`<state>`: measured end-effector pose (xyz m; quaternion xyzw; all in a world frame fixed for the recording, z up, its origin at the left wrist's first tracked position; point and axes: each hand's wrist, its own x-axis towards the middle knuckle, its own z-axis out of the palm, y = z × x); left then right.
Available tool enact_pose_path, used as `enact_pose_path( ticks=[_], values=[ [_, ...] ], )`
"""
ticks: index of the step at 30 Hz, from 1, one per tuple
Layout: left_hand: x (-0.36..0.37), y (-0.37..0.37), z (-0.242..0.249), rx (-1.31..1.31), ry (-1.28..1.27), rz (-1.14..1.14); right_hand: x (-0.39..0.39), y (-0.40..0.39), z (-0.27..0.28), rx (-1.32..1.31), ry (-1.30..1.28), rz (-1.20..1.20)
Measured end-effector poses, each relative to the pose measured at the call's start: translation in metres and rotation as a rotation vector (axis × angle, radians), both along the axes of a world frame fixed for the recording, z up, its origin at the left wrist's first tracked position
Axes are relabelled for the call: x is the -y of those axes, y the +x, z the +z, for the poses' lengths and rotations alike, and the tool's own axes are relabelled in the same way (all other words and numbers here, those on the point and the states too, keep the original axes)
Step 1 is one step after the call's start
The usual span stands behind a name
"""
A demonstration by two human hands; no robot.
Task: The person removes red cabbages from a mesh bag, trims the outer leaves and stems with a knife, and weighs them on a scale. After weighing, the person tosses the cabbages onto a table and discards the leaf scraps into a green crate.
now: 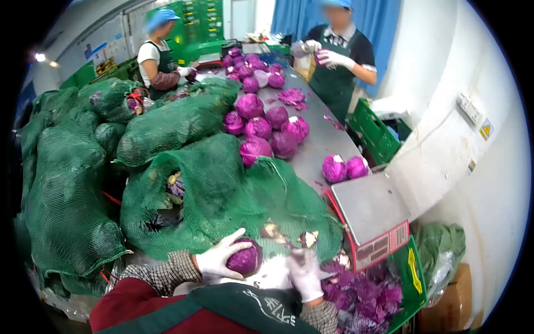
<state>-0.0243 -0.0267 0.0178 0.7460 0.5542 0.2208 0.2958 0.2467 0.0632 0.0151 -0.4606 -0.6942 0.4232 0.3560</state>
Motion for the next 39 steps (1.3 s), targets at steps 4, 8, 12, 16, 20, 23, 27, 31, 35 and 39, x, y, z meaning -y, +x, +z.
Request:
enact_pose_path(
  ticks=[4, 8, 12, 16, 20, 23, 27, 31, 35, 39],
  values=[
    [-0.005, 0.014, 0.008, -0.045, -0.019, 0.067, 0.022, -0.033, -0.035, 0.011, -0.01, 0.276],
    [-0.005, 0.012, 0.0, -0.053, 0.004, 0.031, 0.018, -0.037, -0.042, -0.113, -0.275, 0.437],
    [-0.004, 0.004, -0.01, 0.021, 0.011, 0.045, 0.014, -0.03, -0.044, 0.075, -0.239, 0.408],
    [-0.007, 0.003, -0.014, 0.019, 0.022, 0.061, 0.017, -0.039, -0.044, -0.022, -0.086, 0.386],
    [-0.01, 0.004, -0.012, 0.002, 0.002, 0.081, 0.017, -0.041, -0.057, 0.102, 0.022, 0.305],
    [-0.013, 0.006, -0.005, -0.003, 0.002, 0.085, 0.018, -0.043, -0.028, 0.044, -0.135, 0.36],
    [-0.013, 0.005, 0.008, 0.136, -0.062, 0.127, 0.017, -0.045, -0.004, 0.085, -0.288, 0.335],
    [-0.019, 0.003, -0.019, 0.095, 0.063, 0.105, 0.006, -0.045, -0.01, 0.337, -0.259, 0.254],
    [-0.026, -0.009, -0.029, 0.172, 0.103, 0.016, -0.006, -0.041, -0.051, 0.274, -0.075, 0.224],
    [-0.037, -0.022, -0.028, 0.41, -0.017, 0.048, -0.012, -0.047, -0.048, 0.263, -0.144, 0.204]
  ],
)
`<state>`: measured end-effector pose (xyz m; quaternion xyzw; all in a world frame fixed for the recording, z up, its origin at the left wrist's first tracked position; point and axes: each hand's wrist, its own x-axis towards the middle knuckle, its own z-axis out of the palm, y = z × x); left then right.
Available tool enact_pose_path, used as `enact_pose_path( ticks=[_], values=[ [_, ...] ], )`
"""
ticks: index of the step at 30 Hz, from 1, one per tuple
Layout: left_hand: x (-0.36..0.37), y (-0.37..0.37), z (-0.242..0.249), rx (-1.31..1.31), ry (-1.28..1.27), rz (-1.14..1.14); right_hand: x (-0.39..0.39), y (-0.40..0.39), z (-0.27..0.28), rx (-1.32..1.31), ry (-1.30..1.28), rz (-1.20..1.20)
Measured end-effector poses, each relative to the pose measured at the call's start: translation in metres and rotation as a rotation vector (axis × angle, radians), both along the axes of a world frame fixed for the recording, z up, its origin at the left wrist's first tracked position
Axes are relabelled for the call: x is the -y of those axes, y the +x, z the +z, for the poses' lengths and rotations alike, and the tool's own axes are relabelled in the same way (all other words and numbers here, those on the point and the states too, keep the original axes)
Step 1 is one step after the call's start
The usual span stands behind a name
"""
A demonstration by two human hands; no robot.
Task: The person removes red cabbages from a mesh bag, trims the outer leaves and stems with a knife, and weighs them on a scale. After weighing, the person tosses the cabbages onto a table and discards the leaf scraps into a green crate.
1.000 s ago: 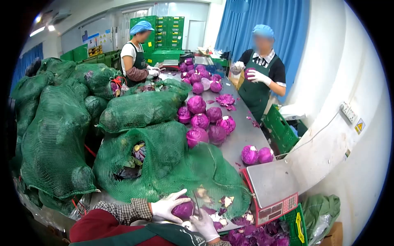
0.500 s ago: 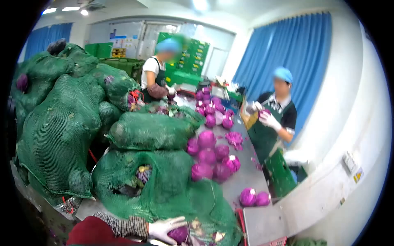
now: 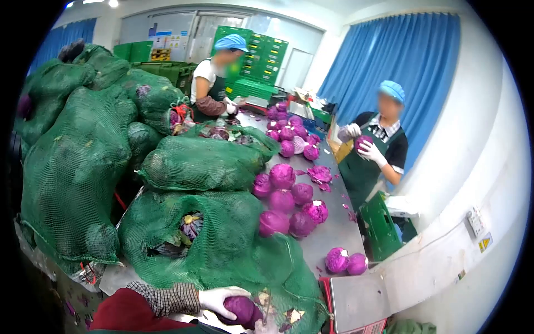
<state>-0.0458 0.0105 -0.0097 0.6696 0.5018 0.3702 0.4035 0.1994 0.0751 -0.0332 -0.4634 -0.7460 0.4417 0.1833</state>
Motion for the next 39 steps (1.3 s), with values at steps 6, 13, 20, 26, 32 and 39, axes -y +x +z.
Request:
enact_pose_path(
  ticks=[6, 13, 20, 26, 32, 39],
  values=[
    [0.009, 0.018, 0.017, 1.174, -0.424, -0.17, -0.015, 0.037, -0.002, 0.0, 0.667, -0.051],
    [-0.024, 0.055, 0.038, 1.738, -0.587, 0.015, 0.0, 0.099, 0.078, -0.033, 0.701, -0.316],
    [-0.065, 0.06, 0.021, 2.196, -0.845, -0.563, 0.041, 0.246, 0.076, 0.589, 0.847, -0.597],
    [-0.058, 0.098, 0.022, 2.111, -0.997, -0.605, 0.031, 0.111, 0.155, -0.227, 0.445, -0.348],
    [-0.053, 0.096, 0.028, 1.914, -0.829, -0.234, 0.009, 0.044, 0.12, -0.392, 0.454, -0.104],
    [-0.045, 0.088, 0.035, 0.483, -0.077, -0.003, 0.022, 0.056, 0.102, -0.437, 0.146, -0.038]
  ],
)
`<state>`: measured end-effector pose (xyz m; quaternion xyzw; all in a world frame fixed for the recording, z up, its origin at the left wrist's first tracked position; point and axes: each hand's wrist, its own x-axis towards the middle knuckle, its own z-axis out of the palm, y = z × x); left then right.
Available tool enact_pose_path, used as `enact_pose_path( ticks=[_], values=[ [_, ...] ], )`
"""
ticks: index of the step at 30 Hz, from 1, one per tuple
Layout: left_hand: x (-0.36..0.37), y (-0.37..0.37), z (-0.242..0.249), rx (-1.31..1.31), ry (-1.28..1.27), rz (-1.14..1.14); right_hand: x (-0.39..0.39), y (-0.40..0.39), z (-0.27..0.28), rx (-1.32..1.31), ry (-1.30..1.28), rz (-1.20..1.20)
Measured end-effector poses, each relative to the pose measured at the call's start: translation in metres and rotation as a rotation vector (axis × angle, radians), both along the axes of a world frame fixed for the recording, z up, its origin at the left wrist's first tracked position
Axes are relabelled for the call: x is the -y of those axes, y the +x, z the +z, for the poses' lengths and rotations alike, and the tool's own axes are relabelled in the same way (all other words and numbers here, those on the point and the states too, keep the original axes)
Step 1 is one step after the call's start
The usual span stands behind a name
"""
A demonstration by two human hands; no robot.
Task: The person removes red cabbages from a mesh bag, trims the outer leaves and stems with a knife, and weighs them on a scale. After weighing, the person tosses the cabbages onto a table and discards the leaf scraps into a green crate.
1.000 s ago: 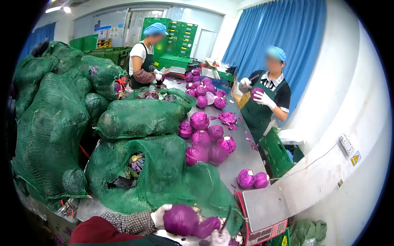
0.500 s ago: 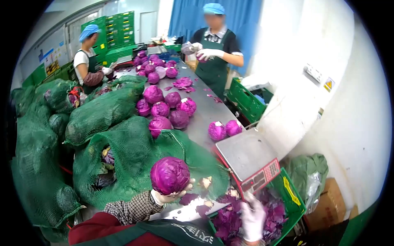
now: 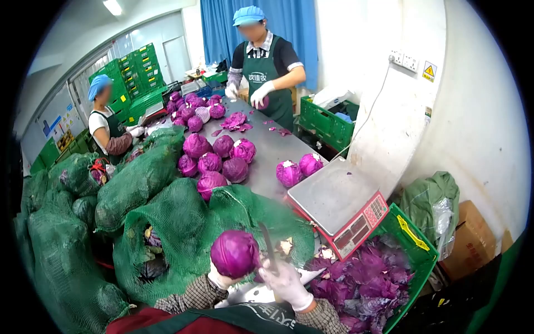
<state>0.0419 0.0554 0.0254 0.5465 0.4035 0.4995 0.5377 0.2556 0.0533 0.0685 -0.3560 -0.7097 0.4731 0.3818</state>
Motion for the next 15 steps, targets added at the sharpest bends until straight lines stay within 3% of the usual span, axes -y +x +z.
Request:
enact_pose_path(
  ticks=[1, 3, 5, 7, 8, 11, 13, 15],
  values=[
    [0.003, 0.0, -0.007, 0.021, -0.007, 0.014, 0.002, 0.004, -0.009, -0.077, 0.022, 0.018],
    [0.002, 0.0, -0.008, 0.431, -0.132, -0.114, -0.003, 0.009, -0.028, 0.098, 0.74, -0.001],
    [-0.002, 0.001, -0.016, 0.867, -0.336, -0.246, 0.008, 0.015, -0.04, -0.226, -0.426, 0.106],
    [-0.009, -0.002, -0.034, 1.368, -0.595, -0.347, 0.011, 0.023, -0.005, -0.39, -0.645, 0.145],
    [-0.015, -0.011, -0.036, 1.499, -0.663, -0.331, 0.012, 0.034, 0.005, -0.41, -0.632, 0.161],
    [-0.044, -0.048, 0.008, 1.354, -0.569, 0.088, 0.014, 0.07, -0.009, -0.454, -0.597, -0.066],
    [-0.078, -0.073, 0.036, 1.231, -0.497, 0.289, 0.009, 0.085, -0.001, -0.244, -0.544, -0.323],
    [-0.124, -0.096, 0.053, 1.167, -0.444, 0.403, 0.007, 0.093, -0.015, -0.201, -0.469, -0.564]
  ],
)
